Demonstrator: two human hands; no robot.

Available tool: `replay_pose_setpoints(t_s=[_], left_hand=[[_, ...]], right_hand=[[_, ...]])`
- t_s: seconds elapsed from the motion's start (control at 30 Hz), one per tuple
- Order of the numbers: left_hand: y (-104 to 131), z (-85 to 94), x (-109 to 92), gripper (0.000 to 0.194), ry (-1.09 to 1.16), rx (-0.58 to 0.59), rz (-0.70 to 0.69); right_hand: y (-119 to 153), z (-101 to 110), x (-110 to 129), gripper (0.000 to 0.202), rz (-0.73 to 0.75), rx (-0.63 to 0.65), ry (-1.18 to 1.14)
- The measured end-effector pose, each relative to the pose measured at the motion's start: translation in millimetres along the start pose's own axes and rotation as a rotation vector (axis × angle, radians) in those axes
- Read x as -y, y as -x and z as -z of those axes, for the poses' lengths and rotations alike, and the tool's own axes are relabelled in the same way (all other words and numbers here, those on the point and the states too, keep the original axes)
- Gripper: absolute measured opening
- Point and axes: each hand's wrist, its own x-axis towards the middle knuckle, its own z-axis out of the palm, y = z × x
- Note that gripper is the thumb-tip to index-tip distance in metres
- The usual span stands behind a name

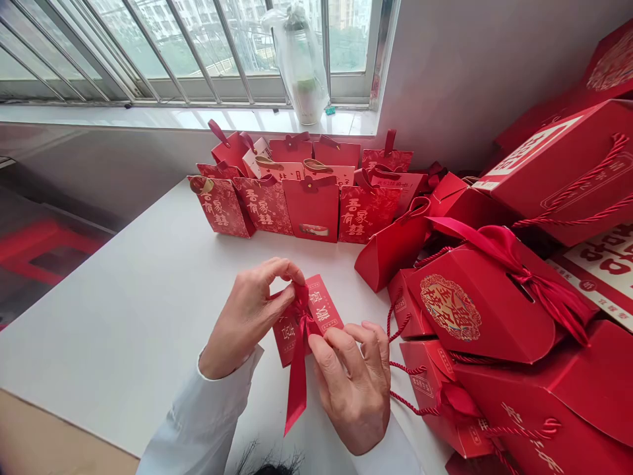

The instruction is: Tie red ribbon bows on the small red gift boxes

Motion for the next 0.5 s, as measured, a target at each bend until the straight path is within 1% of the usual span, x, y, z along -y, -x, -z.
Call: replay_pose_setpoints(t_s=[0.07,0.13,0.23,0.3,0.5], left_hand=[[0.3,-5.8,6.9,0.022,0.087,-0.105,0.004],[2.0,-13.5,14.1,0.016,0.216,-0.182,0.042],[6.1,-24.9,22.2,0.009,0.428,-0.212,0.14],[8.1,-30.7,24.9,0.005,0.514,-0.226,0.187],[8.0,-40.3,28.4,0.004,0.599,-0.325,0.211]], right_hand=[[0.9,0.4,0.7,0.017,0.029,0.001,0.022],[2.7,-0.5,1.3,0.018,0.049,0.014,0.036],[6.6,-3.1,2.0,0.017,0.065,0.038,0.043],[8.7,-4.4,2.4,0.016,0.069,0.05,0.049],[8.3,-5.2,2.4,0.016,0.063,0.061,0.064]])
